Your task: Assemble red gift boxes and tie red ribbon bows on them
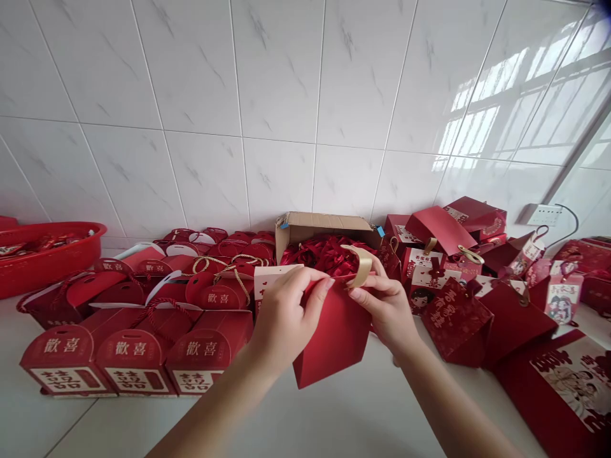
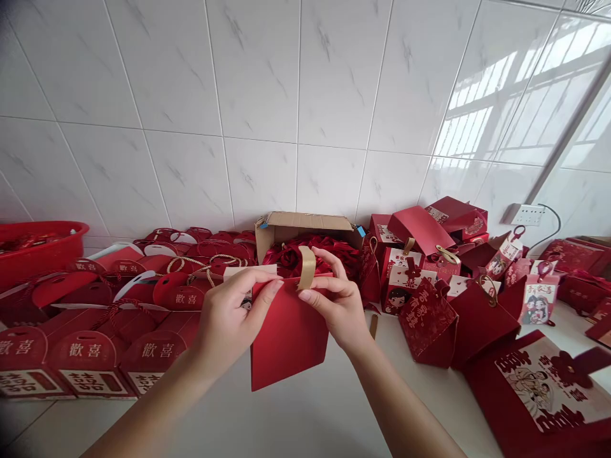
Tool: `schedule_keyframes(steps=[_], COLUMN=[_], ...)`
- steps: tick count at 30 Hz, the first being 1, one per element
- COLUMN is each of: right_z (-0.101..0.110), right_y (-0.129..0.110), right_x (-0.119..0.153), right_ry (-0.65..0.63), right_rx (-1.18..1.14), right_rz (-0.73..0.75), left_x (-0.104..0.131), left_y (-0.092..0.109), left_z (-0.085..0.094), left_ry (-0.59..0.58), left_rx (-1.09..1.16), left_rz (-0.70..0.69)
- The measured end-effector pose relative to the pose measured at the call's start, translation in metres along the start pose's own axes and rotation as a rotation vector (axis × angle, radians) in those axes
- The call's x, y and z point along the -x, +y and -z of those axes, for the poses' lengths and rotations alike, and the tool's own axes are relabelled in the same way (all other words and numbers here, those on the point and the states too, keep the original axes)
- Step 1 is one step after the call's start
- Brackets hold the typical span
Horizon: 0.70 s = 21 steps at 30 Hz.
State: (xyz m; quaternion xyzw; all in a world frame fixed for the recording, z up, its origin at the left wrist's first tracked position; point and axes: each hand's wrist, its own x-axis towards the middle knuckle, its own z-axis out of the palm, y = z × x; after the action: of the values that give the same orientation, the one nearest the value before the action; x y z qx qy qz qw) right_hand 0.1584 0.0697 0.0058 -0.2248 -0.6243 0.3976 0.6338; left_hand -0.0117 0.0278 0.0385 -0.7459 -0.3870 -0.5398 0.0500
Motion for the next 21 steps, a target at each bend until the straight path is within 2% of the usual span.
schedule_keyframes(steps=[4, 9, 12, 14, 16, 19, 21], right_z=[-0.001, -0.003, 0.001, 0.011, 0.024, 0.045, 0.058], right_y=[-0.003, -0.008, -0.02, -0.031, -0.045, -0.063, -0.071], right_x=[0.002, 0.005, 0.004, 0.003, 0.003, 0.009, 0.018], right_ry=[-0.024, 0.012, 0.002, -0.067, -0.191, -0.314, -0.266], right_rx=[0.025, 0.111, 0.156, 0.172, 0.181, 0.118, 0.008], right_rz=[0.072, 0.18, 0.225, 0.249, 0.271, 0.298, 0.317], left_x=[0.002, 0.001, 0.003, 0.01, 0.021, 0.044, 0.059], left_y=[0.003, 0.007, 0.017, 0.028, 0.04, 0.057, 0.066], left_z=[0.001, 0.005, 0.007, 0.005, -0.001, -0.018, -0.031], left_ry=[0.02, 0.005, 0.023, 0.044, 0.051, -0.045, -0.181], left_rx=[-0.03, -0.007, 0.022, 0.053, 0.145, 0.354, 0.408], left_rz=[-0.087, -0.121, -0.113, -0.089, -0.074, -0.13, -0.167])
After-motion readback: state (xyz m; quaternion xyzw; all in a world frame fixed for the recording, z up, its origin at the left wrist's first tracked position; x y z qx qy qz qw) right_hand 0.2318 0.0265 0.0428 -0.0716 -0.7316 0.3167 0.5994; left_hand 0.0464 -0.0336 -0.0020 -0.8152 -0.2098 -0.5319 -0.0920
